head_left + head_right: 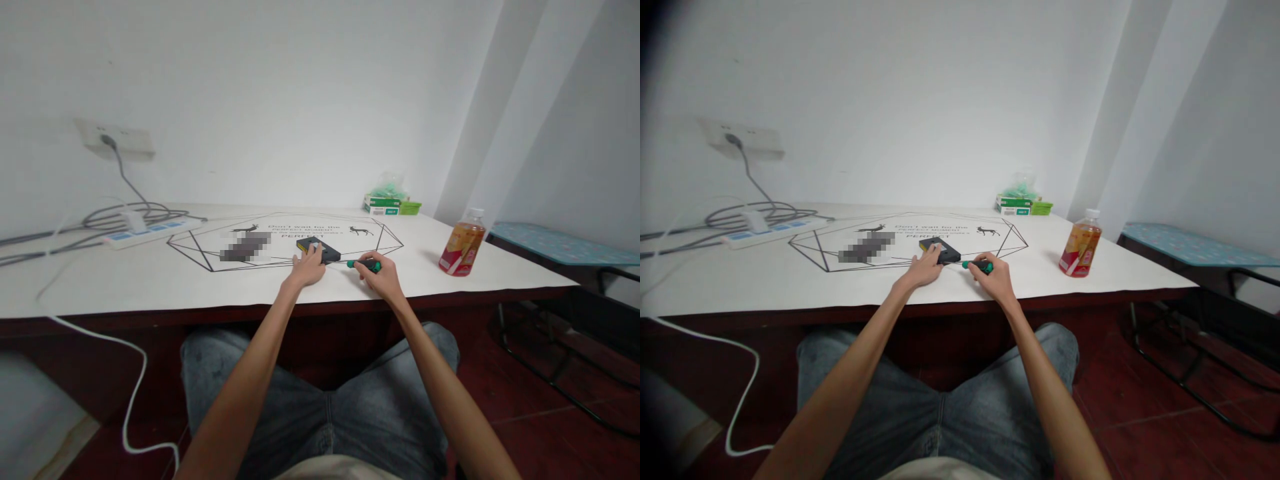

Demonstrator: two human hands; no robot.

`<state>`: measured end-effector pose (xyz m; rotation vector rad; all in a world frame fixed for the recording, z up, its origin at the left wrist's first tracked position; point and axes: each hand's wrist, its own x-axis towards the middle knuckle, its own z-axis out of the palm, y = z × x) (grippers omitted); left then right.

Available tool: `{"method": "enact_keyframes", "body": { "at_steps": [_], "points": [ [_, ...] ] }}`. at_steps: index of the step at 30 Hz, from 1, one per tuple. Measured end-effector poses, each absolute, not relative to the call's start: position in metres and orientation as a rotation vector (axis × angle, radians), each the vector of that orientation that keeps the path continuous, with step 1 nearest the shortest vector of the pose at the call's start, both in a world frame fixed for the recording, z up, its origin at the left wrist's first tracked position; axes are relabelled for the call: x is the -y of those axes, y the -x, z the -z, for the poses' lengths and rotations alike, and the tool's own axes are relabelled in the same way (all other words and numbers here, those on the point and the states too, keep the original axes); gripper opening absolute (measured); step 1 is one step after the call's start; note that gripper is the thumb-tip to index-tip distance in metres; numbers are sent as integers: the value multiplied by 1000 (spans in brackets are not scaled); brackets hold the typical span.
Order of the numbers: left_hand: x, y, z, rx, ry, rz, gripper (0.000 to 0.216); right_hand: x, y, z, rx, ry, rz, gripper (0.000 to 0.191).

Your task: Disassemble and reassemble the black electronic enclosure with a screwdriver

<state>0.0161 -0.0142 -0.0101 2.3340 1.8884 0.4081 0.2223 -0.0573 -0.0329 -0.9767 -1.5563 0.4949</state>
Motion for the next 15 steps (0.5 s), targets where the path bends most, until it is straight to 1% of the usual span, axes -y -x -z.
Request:
{"method": "enact_keyframes", "body": {
  "at_steps": [15],
  "points": [
    [6,-14,17,-1884,-2333,-441,67,59,-223,32,1565,982,-495,27]
  ]
}}
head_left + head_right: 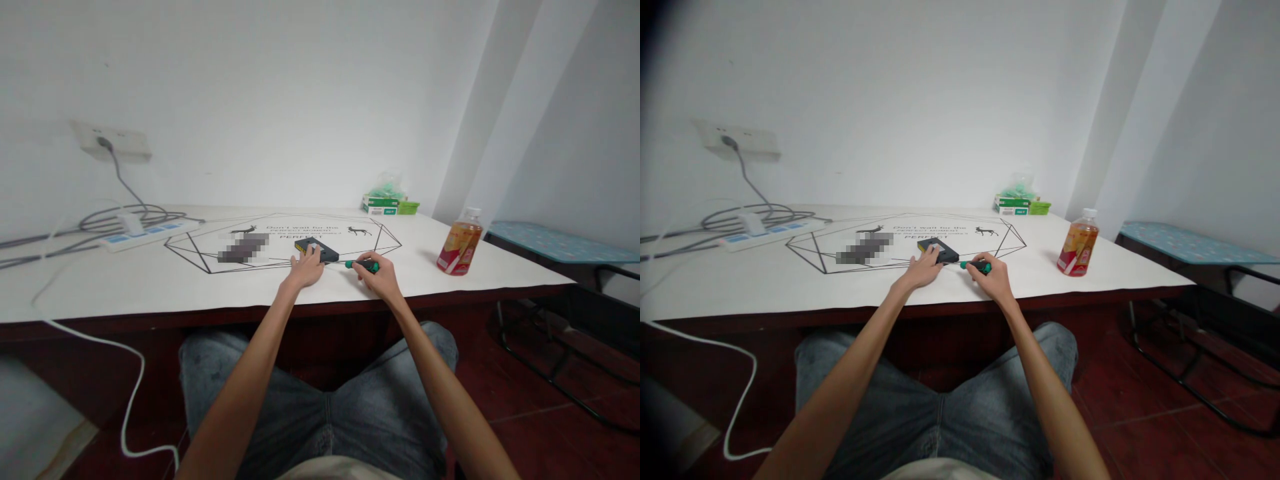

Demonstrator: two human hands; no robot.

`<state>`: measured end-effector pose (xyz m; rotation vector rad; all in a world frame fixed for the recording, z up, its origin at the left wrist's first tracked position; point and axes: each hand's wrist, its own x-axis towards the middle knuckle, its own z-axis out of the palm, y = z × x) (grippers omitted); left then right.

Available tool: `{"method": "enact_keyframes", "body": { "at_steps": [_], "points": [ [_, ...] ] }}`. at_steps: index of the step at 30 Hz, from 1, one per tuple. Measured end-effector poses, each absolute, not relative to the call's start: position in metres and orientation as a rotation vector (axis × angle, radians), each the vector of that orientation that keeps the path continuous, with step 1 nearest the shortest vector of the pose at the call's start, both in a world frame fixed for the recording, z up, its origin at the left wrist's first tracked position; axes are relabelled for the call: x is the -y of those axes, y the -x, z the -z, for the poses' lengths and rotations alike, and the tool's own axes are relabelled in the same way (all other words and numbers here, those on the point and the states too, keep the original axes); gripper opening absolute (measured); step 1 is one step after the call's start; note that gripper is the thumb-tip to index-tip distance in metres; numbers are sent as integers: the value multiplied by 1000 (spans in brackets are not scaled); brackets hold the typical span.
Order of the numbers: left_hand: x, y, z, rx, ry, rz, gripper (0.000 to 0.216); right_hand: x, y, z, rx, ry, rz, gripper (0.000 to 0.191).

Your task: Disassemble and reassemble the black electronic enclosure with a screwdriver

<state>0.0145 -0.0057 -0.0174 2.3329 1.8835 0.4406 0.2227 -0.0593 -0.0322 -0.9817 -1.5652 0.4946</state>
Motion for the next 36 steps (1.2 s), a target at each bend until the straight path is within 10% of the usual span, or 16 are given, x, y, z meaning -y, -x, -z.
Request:
{"method": "enact_keyframes", "body": {
  "at_steps": [36],
  "points": [
    [-1,-13,20,-1884,-2319,-439,72,58,-226,35,1665,965,-296,21]
  ]
}}
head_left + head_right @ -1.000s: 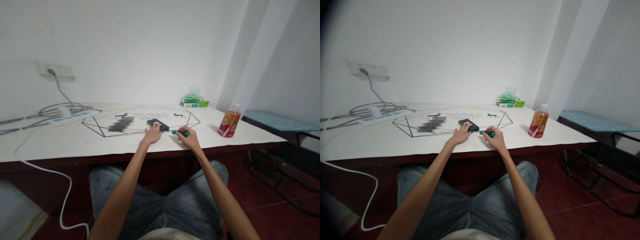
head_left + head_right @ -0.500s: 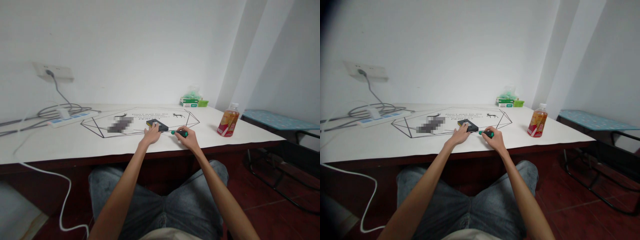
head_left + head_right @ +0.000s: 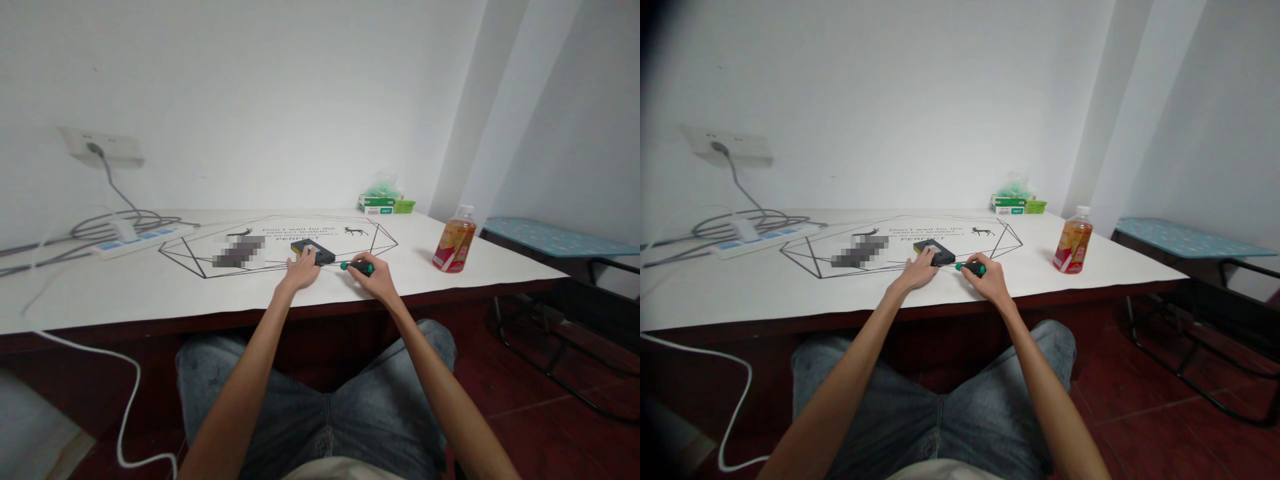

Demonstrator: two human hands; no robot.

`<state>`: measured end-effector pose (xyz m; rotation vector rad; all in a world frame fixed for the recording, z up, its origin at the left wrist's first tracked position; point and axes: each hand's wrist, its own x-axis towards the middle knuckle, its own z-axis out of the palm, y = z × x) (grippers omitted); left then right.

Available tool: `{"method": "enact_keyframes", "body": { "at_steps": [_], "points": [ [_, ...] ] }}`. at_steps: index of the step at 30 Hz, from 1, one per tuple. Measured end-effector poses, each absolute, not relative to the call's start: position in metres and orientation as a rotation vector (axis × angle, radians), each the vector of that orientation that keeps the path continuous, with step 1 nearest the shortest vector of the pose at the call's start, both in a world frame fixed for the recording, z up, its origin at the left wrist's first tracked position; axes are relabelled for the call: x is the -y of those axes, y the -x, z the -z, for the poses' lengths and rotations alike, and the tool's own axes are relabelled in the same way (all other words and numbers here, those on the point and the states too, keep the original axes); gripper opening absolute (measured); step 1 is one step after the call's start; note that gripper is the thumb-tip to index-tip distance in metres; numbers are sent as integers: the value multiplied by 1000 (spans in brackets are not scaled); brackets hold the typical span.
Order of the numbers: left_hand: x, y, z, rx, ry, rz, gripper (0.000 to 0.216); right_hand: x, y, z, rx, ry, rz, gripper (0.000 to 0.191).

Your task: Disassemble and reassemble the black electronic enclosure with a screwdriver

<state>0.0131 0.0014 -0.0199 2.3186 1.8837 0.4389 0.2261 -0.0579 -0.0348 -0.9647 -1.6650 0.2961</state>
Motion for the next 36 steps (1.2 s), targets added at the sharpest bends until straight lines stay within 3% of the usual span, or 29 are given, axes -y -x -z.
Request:
{"method": "enact_keyframes", "body": {
  "at_steps": [25,36],
  "points": [
    [0,-12,20,-1877,-2323,-431,66,60,-226,35,1696,970,-254,25],
    [-1,-11,21,-1860,-2332,-418,64,75,-209,44,1772,937,157,32]
  ]
}}
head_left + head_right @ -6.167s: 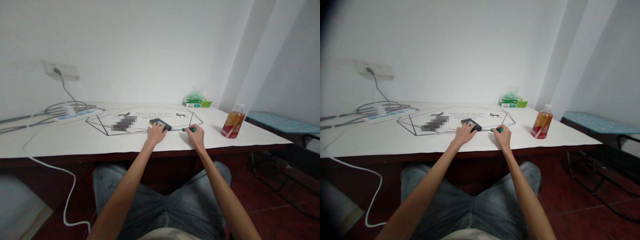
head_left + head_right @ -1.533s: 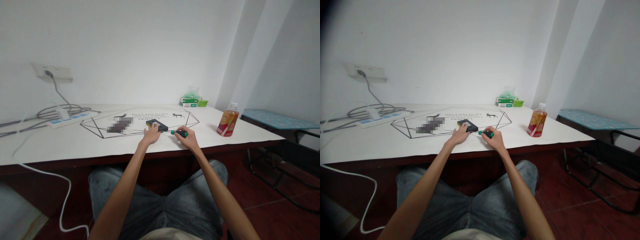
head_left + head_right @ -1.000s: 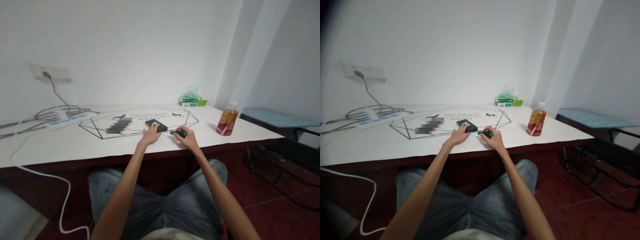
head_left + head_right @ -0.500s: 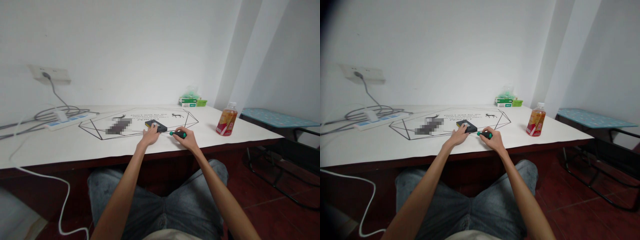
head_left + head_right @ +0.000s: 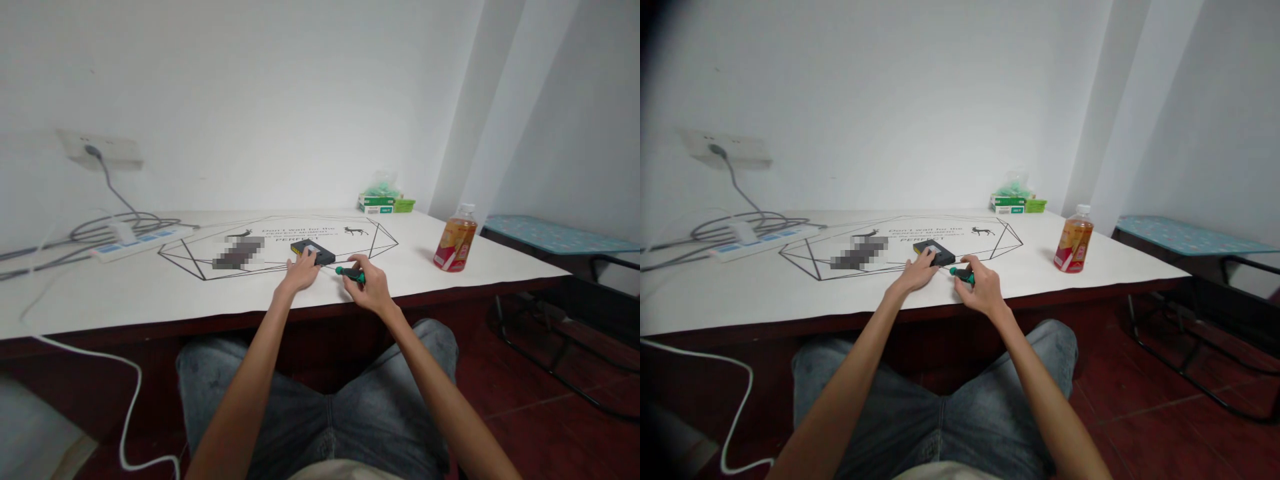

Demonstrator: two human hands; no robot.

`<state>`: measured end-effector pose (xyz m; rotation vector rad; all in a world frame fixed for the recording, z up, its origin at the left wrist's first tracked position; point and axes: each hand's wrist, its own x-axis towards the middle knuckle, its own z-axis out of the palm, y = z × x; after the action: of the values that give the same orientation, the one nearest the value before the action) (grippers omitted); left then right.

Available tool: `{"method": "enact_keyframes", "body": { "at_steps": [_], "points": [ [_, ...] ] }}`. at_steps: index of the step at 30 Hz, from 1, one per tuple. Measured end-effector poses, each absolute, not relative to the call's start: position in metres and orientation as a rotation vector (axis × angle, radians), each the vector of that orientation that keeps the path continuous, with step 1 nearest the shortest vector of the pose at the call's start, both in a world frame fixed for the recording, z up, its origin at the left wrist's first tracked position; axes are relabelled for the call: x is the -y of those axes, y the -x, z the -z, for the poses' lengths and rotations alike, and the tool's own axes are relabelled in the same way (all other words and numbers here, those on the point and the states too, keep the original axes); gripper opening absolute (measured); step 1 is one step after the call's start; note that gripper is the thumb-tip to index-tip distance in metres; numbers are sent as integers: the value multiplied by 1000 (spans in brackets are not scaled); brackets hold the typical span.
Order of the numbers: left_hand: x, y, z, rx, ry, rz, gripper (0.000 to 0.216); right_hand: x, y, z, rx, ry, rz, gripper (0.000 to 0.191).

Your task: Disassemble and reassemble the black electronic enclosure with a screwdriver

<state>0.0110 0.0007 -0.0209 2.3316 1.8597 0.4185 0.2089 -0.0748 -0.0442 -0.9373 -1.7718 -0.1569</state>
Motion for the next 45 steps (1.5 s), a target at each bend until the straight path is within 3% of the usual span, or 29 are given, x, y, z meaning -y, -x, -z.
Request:
{"method": "enact_keyframes", "body": {
  "at_steps": [4,12,21,27,34,38,43,45],
  "points": [
    [0,-11,21,-1863,-2341,-416,64,82,-204,44,1830,953,249,22],
    [3,-10,19,-1877,-2370,-405,62,99,-177,51,1862,1138,414,35],
    [9,-13,14,-1862,-2335,-402,62,109,-167,49,1833,1095,517,28],
    [8,-13,15,-1856,-2340,-427,61,102,-168,49,1700,1228,628,45],
    [8,-12,16,-1849,-2337,-417,62,105,-167,43,1753,1231,424,33],
    [8,-13,15,-1864,-2341,-407,62,106,-166,40,1774,1252,475,22],
    [10,-12,14,-1860,-2341,-422,62,106,-166,35,1725,1443,560,43],
    [10,-12,14,-1855,-2343,-423,62,107,-169,32,1728,1467,520,40]
  ]
}}
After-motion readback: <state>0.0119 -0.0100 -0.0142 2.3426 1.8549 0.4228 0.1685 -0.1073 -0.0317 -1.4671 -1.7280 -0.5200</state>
